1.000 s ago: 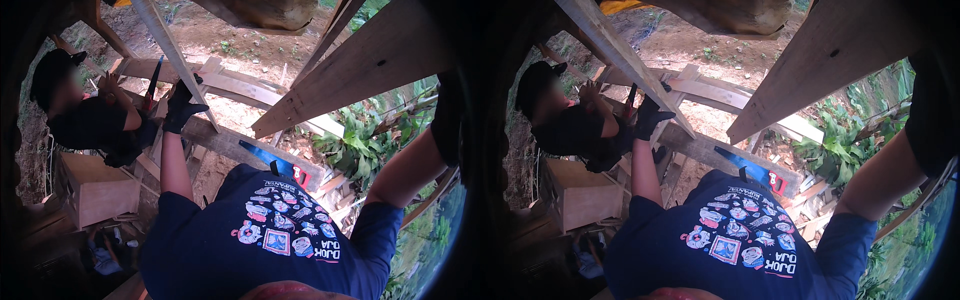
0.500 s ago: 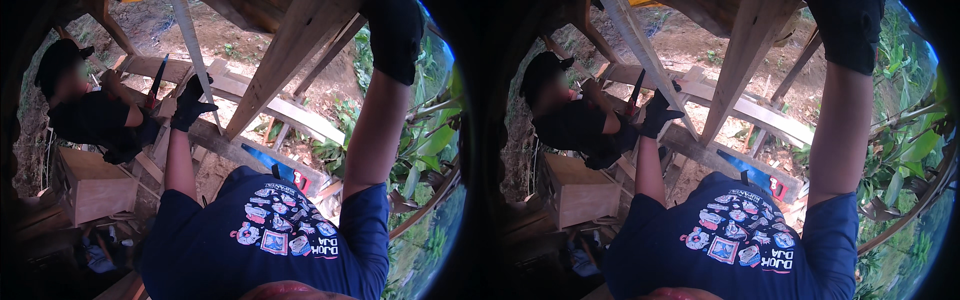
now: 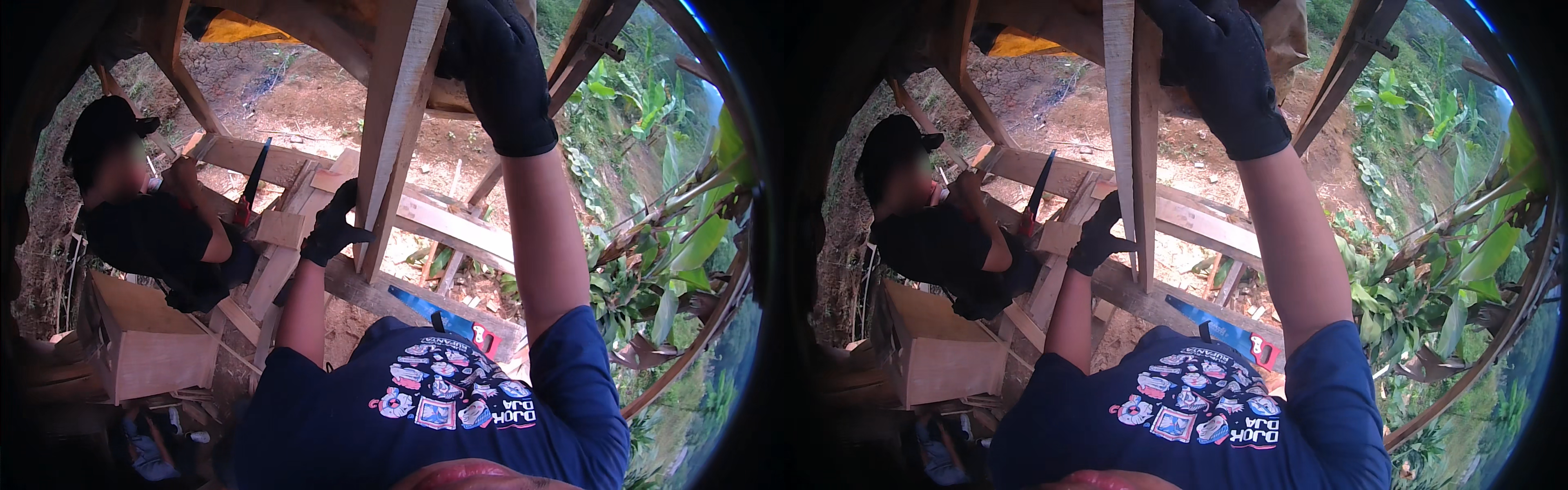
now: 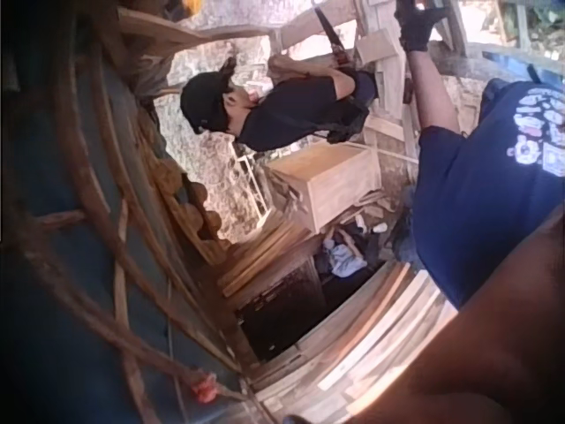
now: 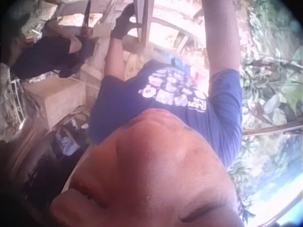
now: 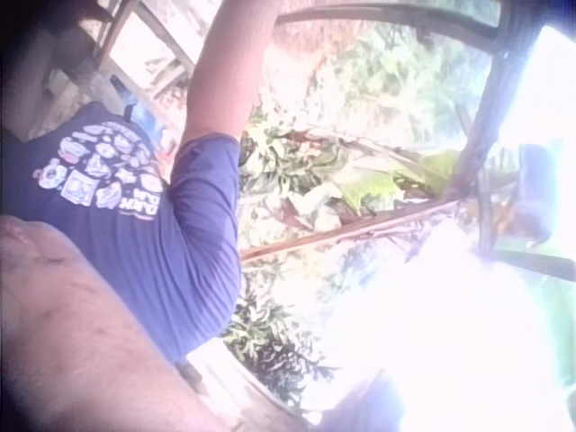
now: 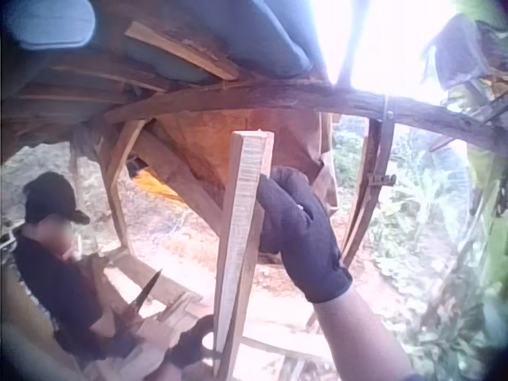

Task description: The person uses a hand saw to cut a long wooden plank resting on a wooden frame. After sawing through the plank, the person lifts the cut piece and places it on a nearby pile of wood.

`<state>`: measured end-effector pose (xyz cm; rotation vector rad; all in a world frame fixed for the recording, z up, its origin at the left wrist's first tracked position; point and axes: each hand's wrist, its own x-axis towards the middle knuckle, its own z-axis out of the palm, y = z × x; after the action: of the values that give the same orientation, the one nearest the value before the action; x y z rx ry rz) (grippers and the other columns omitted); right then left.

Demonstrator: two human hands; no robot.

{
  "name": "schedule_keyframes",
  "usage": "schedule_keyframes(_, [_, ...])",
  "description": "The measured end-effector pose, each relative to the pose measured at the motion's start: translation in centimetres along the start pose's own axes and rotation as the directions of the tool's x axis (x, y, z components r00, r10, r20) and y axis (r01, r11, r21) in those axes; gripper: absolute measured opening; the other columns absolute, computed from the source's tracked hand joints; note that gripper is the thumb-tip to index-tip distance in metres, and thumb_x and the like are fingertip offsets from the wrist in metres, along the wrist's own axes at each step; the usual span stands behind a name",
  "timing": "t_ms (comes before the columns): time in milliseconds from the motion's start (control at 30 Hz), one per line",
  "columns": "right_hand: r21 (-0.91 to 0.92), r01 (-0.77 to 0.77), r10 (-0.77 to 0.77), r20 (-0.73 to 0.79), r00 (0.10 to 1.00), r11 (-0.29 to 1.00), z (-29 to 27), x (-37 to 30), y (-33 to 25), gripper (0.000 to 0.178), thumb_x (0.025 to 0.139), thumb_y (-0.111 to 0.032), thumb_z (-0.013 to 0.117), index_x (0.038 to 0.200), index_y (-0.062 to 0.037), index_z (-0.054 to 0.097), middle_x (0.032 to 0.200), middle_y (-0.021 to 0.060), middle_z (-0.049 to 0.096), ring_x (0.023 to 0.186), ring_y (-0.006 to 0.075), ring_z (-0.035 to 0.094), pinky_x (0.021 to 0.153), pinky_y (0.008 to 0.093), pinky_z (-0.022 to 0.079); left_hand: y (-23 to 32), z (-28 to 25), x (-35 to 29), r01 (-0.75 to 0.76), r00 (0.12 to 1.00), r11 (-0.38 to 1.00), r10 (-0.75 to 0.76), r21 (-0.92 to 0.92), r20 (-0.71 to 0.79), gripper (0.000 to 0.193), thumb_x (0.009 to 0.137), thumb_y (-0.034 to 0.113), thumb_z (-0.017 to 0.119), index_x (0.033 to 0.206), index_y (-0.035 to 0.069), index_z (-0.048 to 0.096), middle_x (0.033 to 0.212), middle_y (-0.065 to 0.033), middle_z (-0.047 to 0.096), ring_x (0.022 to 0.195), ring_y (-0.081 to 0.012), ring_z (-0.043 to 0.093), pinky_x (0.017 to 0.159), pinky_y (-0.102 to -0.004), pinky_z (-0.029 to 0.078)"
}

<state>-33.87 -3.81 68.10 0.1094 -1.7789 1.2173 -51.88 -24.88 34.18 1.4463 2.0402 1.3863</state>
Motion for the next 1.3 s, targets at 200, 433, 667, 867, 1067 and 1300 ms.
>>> schedule_keyframes(200, [-0.003, 0.280, -0.280, 0.038, 0.959, 0.960, 0.1, -1.2, 5.7, 0.065, 0.105, -0.042, 0.068, 0.149, 0.0034, 0.054, 0.132, 0.0135, 0.062, 0.120, 0.0237, 0.061, 0.104, 0.0364, 0.050, 0.2, 1.4, 0.7, -0.027, 1.000, 0.997, 0.026, -0.072, -0.009, 0.120, 0.062, 0.011, 0.100, 0.166, 0.008, 0.040, 0.163, -0.0099, 0.053, 0.152, -0.0255, 0.050, 0.126, -0.0419, 0.043])
schedule_keyframes(433, [-0.208, -0.233, 0.276, 0.211, 0.938, 0.950, 2.6, -4.7, 7.3, 0.128, 0.067, -0.070, 0.096, 0.162, -0.0032, 0.042, 0.147, 0.0245, 0.062, 0.135, 0.0382, 0.064, 0.114, 0.0492, 0.052, -1.9, 0.0, 1.0, -0.065, 0.998, 0.994, 0.064, 0.090, 0.015, 0.115, 0.063, 0.013, 0.100, 0.164, 0.010, 0.046, 0.163, -0.0092, 0.054, 0.149, -0.0248, 0.054, 0.123, -0.0401, 0.046])
schedule_keyframes(667, [-0.255, 0.051, -0.091, -0.144, 0.985, 0.966, 4.8, -8.7, 11.0, 0.128, 0.066, -0.052, 0.100, 0.168, -0.0087, 0.035, 0.152, 0.0196, 0.053, 0.140, 0.0371, 0.057, 0.114, 0.0510, 0.048, -3.2, 0.6, 1.7, -0.054, 0.993, 0.994, 0.044, 0.090, 0.110, 0.117, 0.062, 0.019, 0.103, 0.164, 0.010, 0.045, 0.162, -0.0128, 0.056, 0.150, -0.0305, 0.054, 0.121, -0.0425, 0.047])
schedule_keyframes(867, [-0.178, 0.007, -0.052, -0.254, 0.966, 0.984, 5.1, -9.8, 11.6, 0.108, 0.087, -0.053, 0.084, 0.168, -0.0016, 0.033, 0.149, 0.0178, 0.053, 0.135, 0.0271, 0.060, 0.103, 0.0417, 0.057, -3.4, -1.0, 2.6, -0.097, 0.972, 0.990, 0.072, 0.101, 0.226, 0.114, 0.065, 0.026, 0.103, 0.162, 0.008, 0.045, 0.155, -0.0156, 0.061, 0.144, -0.0329, 0.059, 0.116, -0.0439, 0.051])
schedule_keyframes(1067, [-0.240, -0.023, -0.078, -0.404, 0.911, 0.971, 3.3, -11.2, 12.5, 0.105, 0.088, -0.061, 0.081, 0.162, 0.0015, 0.039, 0.146, 0.0238, 0.061, 0.106, 0.0318, 0.067, 0.092, 0.0449, 0.055, 0.2, 1.1, 4.6, 0.094, 0.895, 0.954, -0.206, 0.284, 0.395, 0.106, 0.064, 0.046, 0.102, 0.149, 0.004, 0.055, 0.139, -0.0192, 0.069, 0.128, -0.0364, 0.069, 0.106, -0.0472, 0.055])
schedule_keyframes(1300, [-0.204, -0.025, -0.083, -0.505, 0.859, 0.979, 0.9, -13.7, 11.8, 0.100, 0.095, -0.061, 0.074, 0.162, 0.0027, 0.035, 0.155, 0.0312, 0.051, 0.143, 0.0466, 0.054, 0.120, 0.0515, 0.043, -4.0, 4.5, 4.9, 0.073, 0.962, 0.994, -0.048, -0.086, 0.268, 0.094, 0.071, 0.031, 0.105, 0.143, -0.007, 0.057, 0.129, -0.0206, 0.071, 0.113, -0.0297, 0.073, 0.100, -0.0442, 0.061])
